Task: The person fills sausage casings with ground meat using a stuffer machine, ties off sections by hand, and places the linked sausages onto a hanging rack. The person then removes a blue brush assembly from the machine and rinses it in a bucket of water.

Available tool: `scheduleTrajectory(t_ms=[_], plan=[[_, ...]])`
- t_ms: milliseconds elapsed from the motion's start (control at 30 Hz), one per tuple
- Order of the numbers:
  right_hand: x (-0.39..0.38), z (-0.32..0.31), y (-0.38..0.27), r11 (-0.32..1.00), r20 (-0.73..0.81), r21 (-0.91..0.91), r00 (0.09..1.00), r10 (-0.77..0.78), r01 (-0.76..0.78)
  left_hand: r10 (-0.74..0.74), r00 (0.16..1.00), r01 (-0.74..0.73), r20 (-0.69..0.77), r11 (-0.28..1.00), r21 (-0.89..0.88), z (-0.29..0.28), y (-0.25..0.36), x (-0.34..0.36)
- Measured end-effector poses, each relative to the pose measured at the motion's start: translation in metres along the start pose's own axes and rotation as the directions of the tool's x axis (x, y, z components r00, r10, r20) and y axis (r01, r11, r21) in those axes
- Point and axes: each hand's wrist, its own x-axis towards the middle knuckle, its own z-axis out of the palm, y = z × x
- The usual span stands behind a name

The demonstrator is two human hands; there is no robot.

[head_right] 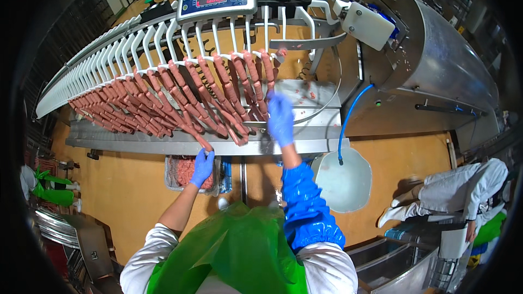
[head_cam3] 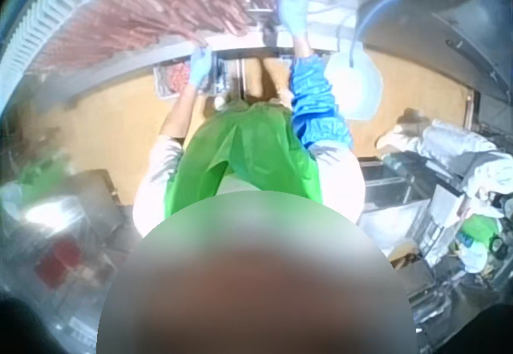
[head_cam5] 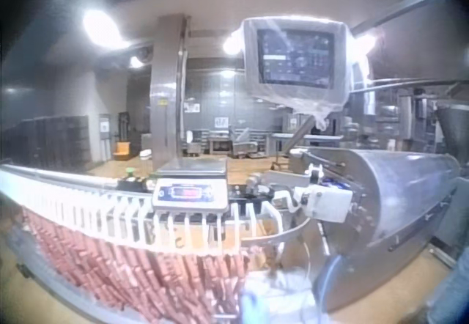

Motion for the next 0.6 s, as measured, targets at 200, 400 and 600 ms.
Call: scheduleTrajectory(t_ms=[200, 400, 600], plan=[[0.146, -0.037, 0.042, 0.986, 0.065, 0.091, 0.989, 0.134, -0.14, 0.319, 0.843, -0.193, 0.432, 0.931, -0.31, 0.004, 0.181, 0.048], [0.136, 0.008, -0.003, 0.777, 0.074, 0.36, 0.846, 0.527, -0.516, 0.371, 0.762, -0.005, 0.531, 0.823, -0.569, 0.015, 0.19, 0.063], [0.032, 0.029, -0.061, 0.504, 0.324, 0.805, 0.944, 0.066, -0.312, 0.266, 0.645, 0.64, 0.716, 0.324, -0.697, 0.015, 0.211, 0.06]])
